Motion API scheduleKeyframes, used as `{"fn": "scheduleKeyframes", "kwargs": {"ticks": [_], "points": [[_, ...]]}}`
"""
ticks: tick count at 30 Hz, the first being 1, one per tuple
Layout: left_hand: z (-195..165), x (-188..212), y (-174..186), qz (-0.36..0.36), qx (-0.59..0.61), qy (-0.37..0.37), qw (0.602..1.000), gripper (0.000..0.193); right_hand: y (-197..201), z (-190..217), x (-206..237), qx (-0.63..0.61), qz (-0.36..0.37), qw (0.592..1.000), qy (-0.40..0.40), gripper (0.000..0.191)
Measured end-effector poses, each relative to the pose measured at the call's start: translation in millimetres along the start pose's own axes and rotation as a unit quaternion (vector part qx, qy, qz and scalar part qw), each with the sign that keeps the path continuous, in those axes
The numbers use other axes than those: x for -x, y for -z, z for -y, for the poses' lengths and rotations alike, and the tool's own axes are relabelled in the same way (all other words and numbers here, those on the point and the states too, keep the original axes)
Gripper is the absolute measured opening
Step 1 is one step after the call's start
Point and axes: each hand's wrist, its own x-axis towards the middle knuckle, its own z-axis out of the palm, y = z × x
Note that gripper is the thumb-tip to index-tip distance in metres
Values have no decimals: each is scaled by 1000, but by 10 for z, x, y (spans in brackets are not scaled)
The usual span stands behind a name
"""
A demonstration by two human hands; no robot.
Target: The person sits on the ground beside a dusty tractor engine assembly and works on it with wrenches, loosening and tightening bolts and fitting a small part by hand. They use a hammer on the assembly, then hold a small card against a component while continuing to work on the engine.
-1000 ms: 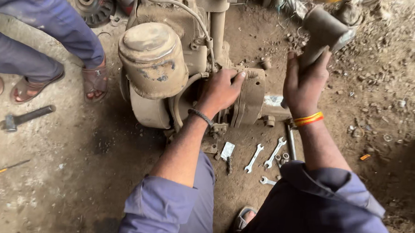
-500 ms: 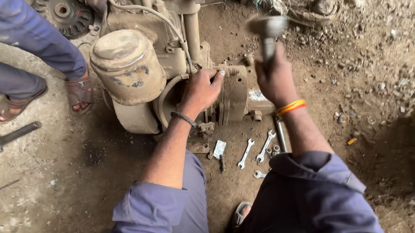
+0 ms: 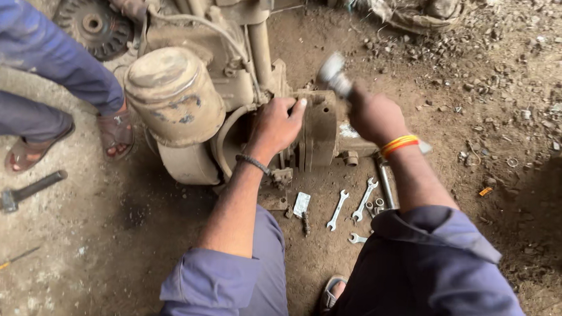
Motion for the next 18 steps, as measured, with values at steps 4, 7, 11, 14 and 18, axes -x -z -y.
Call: {"fn": "scheduleKeyframes", "kwargs": {"ticks": [4,7,11,14,18], "points": [[-1,11,29,33,10,27,999,43,-29,-83,-15,-210,-155,965,-5,27],[-2,12,53,33,28,37,998,43,-13,-102,19,-402,-159,898,-82,20],[-9,12,39,23,22,19,999,44,36,-149,71,-596,-103,773,-193,18],[-6,10,25,33,23,48,998,41,76,-189,57,-642,-120,719,-240,16],[12,7,22,33,16,38,999,43,9,-47,36,-712,-181,560,-382,14]]}}
